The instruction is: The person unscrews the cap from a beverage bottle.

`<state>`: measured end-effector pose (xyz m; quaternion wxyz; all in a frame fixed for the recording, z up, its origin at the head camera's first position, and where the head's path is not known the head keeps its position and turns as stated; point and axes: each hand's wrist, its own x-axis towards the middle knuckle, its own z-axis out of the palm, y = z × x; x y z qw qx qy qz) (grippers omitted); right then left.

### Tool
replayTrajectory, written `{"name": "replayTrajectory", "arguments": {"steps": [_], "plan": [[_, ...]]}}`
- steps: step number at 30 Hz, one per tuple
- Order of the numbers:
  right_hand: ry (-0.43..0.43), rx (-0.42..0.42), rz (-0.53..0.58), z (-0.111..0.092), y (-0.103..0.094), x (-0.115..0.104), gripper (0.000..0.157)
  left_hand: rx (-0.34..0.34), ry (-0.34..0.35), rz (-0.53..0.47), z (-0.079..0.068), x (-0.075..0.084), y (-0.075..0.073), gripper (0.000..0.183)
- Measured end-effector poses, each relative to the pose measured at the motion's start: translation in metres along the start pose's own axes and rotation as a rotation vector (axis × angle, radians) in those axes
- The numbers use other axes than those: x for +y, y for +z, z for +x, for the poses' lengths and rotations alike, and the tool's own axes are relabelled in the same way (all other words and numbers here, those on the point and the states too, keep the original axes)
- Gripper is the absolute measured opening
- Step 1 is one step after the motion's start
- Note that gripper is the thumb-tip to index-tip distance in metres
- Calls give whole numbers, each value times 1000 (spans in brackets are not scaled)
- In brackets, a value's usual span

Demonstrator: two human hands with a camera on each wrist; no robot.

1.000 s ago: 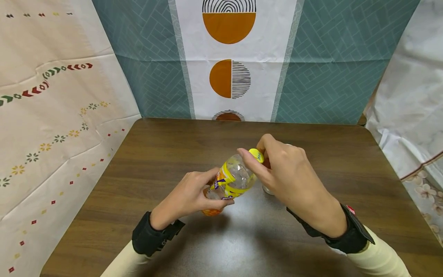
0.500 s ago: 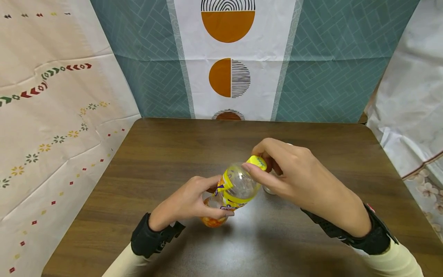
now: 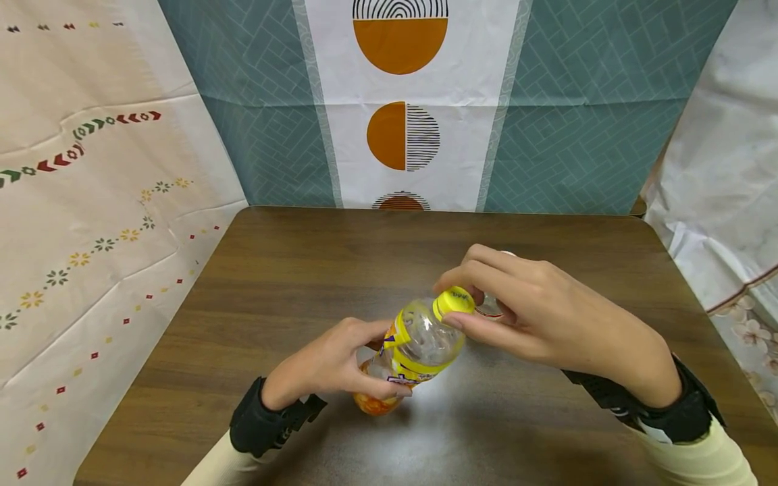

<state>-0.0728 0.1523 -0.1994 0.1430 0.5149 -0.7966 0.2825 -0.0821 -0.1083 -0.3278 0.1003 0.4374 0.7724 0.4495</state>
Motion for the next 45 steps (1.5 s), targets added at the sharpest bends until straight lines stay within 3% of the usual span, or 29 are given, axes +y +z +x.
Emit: {"name": "replayTrajectory", "arguments": {"steps": [10,17,20,23,31,34,38,45], "plan": [[-56,-22,15,-2,-3,1,22,-25,17,4,-1,4,1,47],[30,-66,-23,-6,-4,2,41,-14,17,14,0,10,-2,45],[37,-33,-66,-6,-4,1,47,-8,7,32,0,8,-2,44],[38,45,-116,-6,-2,0,43,18,-13,52,0,4,-1,43],[233,270,-249,-13,10,3,6,85,-69,114,-1,0,-1,41],[328,291,-291,-9,13,-2,12,107,-78,139,0,-1,-2,41],[426,260,-317,-3,19,-11,26,134,-88,182,1,-1,-2,41],[474,219,-381,2,30,-15,37,172,-100,259,2,0,-1,39]]}}
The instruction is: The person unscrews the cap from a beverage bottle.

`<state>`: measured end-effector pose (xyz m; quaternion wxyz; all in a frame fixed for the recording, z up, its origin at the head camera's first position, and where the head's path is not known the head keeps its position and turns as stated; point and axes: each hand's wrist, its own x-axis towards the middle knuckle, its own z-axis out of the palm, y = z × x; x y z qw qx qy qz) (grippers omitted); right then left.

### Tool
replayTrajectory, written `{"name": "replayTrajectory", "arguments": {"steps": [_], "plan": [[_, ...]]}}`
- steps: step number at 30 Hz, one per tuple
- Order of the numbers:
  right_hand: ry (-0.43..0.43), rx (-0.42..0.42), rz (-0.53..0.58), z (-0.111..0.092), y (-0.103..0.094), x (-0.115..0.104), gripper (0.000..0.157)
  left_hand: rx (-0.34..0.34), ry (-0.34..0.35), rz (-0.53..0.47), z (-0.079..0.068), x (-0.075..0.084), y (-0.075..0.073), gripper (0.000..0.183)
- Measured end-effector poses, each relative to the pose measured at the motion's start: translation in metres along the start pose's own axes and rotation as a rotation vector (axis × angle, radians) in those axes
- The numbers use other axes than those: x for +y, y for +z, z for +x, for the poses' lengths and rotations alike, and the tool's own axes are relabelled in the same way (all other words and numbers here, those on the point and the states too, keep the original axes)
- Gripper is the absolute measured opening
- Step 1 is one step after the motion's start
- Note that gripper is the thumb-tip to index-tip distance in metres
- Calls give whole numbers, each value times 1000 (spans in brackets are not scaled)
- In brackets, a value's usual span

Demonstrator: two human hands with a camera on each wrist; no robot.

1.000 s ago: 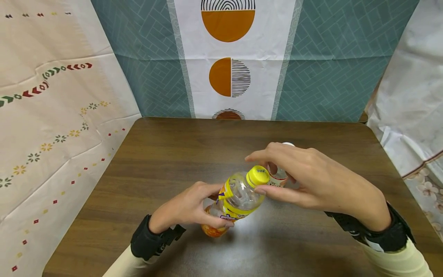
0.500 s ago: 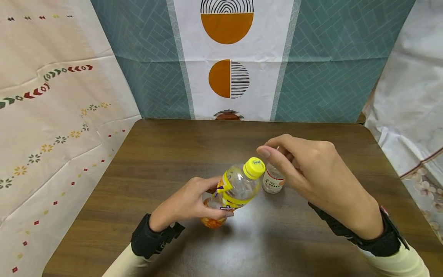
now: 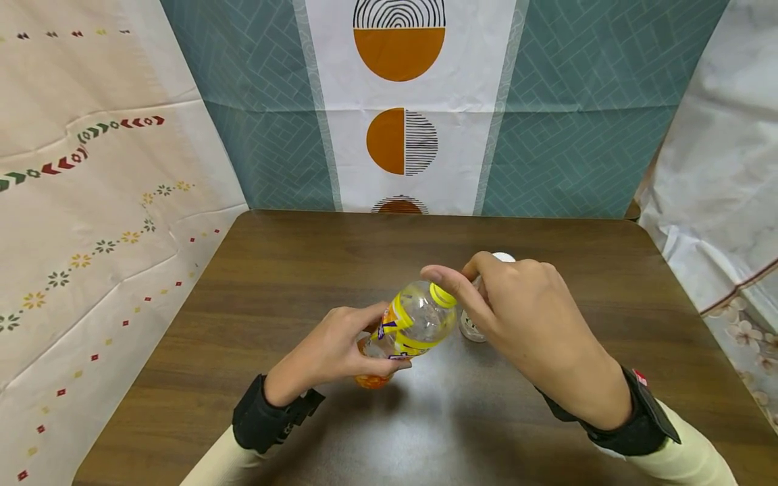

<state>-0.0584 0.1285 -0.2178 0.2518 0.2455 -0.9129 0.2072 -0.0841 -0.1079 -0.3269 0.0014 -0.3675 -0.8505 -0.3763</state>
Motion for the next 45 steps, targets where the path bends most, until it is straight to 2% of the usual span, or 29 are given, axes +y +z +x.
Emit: {"name": "replayTrajectory", "arguments": {"steps": [7,15,19,24,29,33,39,45], "plan": [[-16,17,-11,2,9,-2,44,14,3,31,0,-3,1,39],[-67,31,24,4,12,-1,34,22,14,32,0,-5,1,39],[-69,4,57,4,11,0,30,15,24,12,0,-6,1,39],[-130,-25,98,5,8,0,22,6,23,-12,0,-6,1,38],[-191,-57,136,6,1,0,14,-36,18,-67,-1,-6,0,38],[-220,-113,167,6,-6,1,11,-79,36,-136,-3,-7,1,40],[-270,-173,211,4,-14,4,12,-106,69,-190,-3,-8,2,41],[-281,-221,273,3,-19,5,21,-114,67,-199,-3,-8,2,42]]}}
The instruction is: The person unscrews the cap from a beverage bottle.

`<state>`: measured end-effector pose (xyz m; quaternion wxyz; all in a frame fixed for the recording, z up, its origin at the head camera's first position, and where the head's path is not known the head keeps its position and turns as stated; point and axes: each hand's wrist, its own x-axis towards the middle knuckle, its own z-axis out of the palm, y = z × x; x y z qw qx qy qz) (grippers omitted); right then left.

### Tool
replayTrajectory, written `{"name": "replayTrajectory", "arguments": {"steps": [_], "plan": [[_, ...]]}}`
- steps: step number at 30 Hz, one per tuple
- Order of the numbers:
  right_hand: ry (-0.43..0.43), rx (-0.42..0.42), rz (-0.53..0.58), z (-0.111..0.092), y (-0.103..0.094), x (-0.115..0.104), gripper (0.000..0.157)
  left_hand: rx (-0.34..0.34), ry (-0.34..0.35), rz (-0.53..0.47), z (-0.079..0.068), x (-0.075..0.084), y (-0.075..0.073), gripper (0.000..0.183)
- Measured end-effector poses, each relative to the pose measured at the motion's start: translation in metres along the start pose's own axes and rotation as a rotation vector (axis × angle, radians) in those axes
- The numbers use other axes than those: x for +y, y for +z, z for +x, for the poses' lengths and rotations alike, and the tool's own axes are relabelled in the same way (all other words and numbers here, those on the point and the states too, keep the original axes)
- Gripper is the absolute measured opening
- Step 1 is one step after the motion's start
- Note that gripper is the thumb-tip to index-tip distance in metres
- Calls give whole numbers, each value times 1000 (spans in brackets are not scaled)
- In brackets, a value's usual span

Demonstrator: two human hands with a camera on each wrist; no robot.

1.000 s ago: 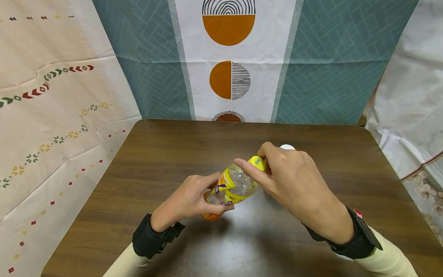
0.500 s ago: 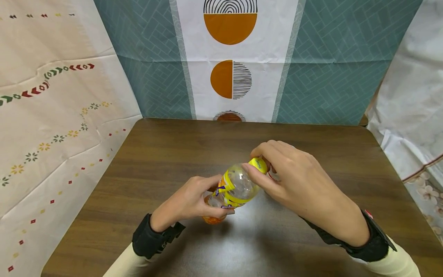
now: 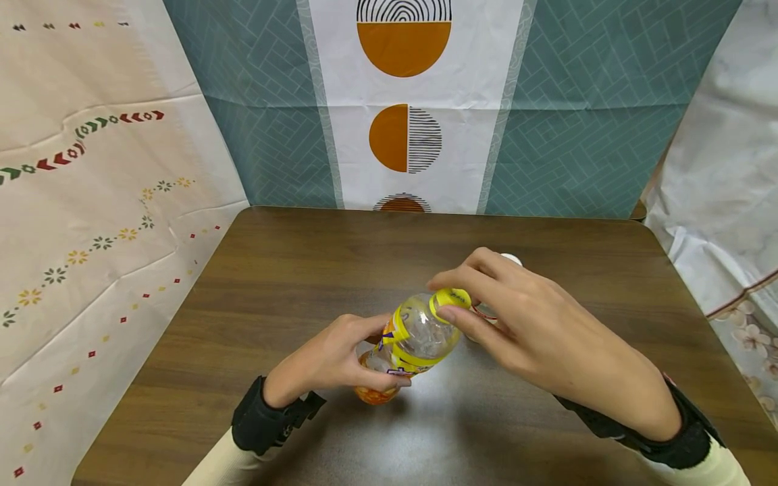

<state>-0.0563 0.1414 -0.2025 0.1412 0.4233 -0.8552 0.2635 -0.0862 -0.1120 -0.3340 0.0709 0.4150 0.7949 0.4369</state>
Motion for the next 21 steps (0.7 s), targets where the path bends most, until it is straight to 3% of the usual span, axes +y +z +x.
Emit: {"name": "replayTrajectory", "arguments": {"steps": [8,21], "plan": [[-61,39,44,0,-6,1,35,3,1,10,0,3,0,45],[-40,117,11,-8,-20,8,48,15,5,1,-2,4,0,43]]}}
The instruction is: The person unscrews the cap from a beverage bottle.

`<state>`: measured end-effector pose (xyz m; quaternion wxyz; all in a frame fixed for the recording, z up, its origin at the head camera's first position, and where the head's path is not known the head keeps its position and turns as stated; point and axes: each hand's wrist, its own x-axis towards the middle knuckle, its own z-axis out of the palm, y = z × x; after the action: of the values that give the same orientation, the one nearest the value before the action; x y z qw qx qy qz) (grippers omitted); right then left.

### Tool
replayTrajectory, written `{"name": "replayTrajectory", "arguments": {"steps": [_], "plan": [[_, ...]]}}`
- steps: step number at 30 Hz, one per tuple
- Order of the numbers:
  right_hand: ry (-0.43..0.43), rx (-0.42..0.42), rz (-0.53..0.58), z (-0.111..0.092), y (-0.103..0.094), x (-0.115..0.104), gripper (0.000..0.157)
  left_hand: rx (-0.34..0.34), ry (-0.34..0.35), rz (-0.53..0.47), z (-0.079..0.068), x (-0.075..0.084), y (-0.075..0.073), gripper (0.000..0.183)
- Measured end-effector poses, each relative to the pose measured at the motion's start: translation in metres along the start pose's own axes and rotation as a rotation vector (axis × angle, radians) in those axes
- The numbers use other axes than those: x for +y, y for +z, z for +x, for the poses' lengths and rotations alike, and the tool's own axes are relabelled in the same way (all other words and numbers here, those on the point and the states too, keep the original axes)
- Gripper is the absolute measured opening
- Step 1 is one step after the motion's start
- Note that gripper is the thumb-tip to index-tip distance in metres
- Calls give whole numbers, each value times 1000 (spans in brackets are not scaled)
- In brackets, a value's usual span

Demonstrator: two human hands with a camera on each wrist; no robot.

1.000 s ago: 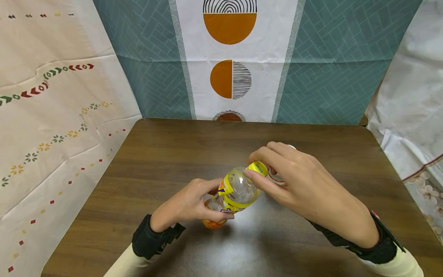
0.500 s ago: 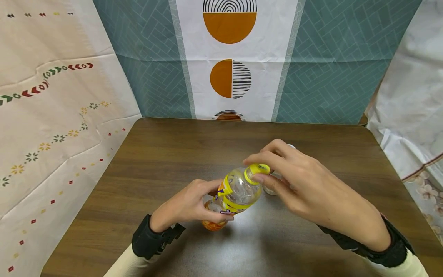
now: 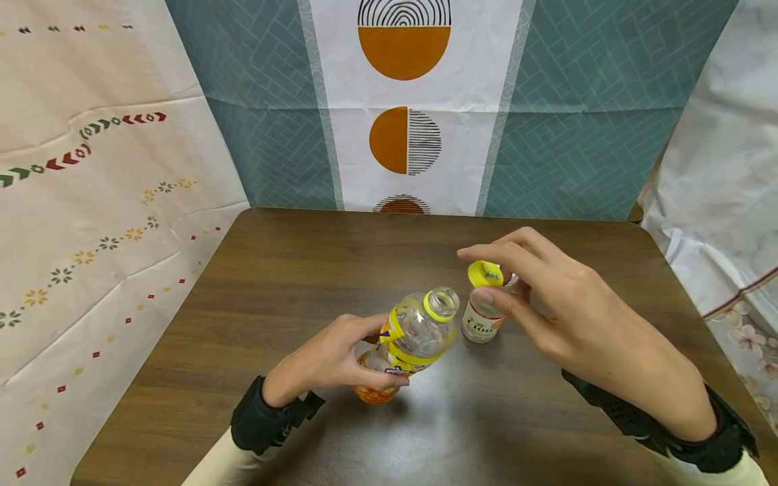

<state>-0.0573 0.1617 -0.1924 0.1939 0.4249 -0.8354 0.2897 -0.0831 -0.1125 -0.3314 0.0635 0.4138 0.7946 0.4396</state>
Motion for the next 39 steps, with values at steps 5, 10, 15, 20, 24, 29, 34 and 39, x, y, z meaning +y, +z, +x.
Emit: {"name": "replayTrajectory", "arguments": {"steps": [5,10,15,20,24,29,34,39], "plan": [[6,41,-81,-7,-11,7,47,16,8,10,1,-1,-1,42],[63,66,-148,-23,-19,29,52,21,1,11,2,-3,-3,43],[121,106,-193,-37,-25,50,51,15,-33,-4,2,-3,-5,44],[151,122,-235,-51,-28,64,48,30,-22,1,3,-3,-4,44],[191,118,-264,-60,-28,74,47,42,-9,7,4,-3,-4,46],[252,101,-283,-72,-27,88,44,49,-18,-5,4,-4,-4,49],[333,59,-273,-87,-20,108,42,62,-4,-9,5,-4,-3,50],[396,-6,-283,-100,-7,131,37,67,3,-5,7,-5,-3,51]]}}
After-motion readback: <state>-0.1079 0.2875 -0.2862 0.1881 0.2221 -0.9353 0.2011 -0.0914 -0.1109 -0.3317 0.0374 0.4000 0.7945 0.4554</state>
